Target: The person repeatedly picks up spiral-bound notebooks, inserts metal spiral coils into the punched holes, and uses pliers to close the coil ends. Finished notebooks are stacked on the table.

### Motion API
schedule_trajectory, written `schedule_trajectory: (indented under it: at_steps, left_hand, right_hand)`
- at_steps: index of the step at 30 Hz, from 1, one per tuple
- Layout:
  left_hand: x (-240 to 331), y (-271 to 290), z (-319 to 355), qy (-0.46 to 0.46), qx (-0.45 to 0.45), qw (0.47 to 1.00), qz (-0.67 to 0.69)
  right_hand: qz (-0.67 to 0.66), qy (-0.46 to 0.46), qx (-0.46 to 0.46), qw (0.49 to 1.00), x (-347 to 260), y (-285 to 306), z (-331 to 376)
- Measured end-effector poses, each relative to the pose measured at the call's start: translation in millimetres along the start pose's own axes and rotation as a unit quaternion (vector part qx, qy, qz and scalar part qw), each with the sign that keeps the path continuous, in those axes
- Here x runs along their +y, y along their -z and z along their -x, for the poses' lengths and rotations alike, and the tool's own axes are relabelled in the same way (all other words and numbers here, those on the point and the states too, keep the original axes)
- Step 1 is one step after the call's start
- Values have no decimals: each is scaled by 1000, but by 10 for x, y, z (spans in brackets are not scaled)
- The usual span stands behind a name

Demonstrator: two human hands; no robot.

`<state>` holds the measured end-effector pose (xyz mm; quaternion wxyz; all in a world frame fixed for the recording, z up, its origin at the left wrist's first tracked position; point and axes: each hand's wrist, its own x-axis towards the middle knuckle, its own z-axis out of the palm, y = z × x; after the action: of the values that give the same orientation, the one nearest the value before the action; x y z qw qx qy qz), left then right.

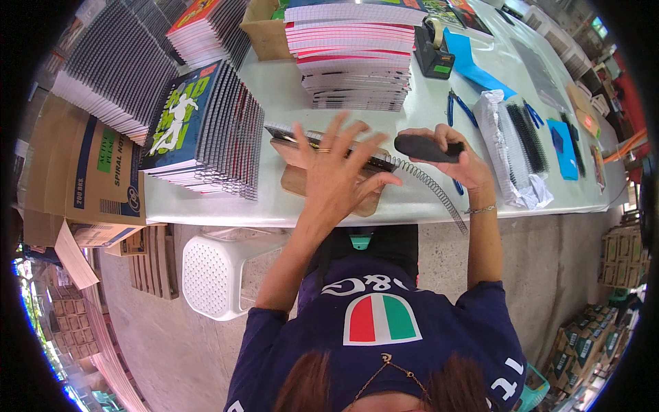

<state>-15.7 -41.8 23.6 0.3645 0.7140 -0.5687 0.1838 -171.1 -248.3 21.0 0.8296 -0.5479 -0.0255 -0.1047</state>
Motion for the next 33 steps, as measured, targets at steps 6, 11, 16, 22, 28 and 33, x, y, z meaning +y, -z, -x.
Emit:
schedule_trajectory:
  at_steps: [6, 11, 16, 22, 28, 33]
  left_hand:
    - [10, 71, 93, 123, -3, 992, 5]
    - [-6, 55, 70, 129, 9, 989, 78]
    - [-51, 80, 42, 126, 9, 985, 119]
    - [-148, 41, 142, 92, 49, 984, 142]
    - [-242, -4, 276, 76, 64, 982, 160]
    - [-271, -65, 361, 74, 83, 981, 159]
  right_hand:
    - [214, -30, -39, 976, -251, -170, -130]
    - [264, -20, 26, 964, -234, -136, -134]
    - [207, -71, 33, 975, -422, -388, -121]
    - [312, -55, -22, 948, -438, -517, -193]
    - [236, -16, -121, 964, -398, -727, -49]
    - [346, 3, -190, 919, -443, -749, -209]
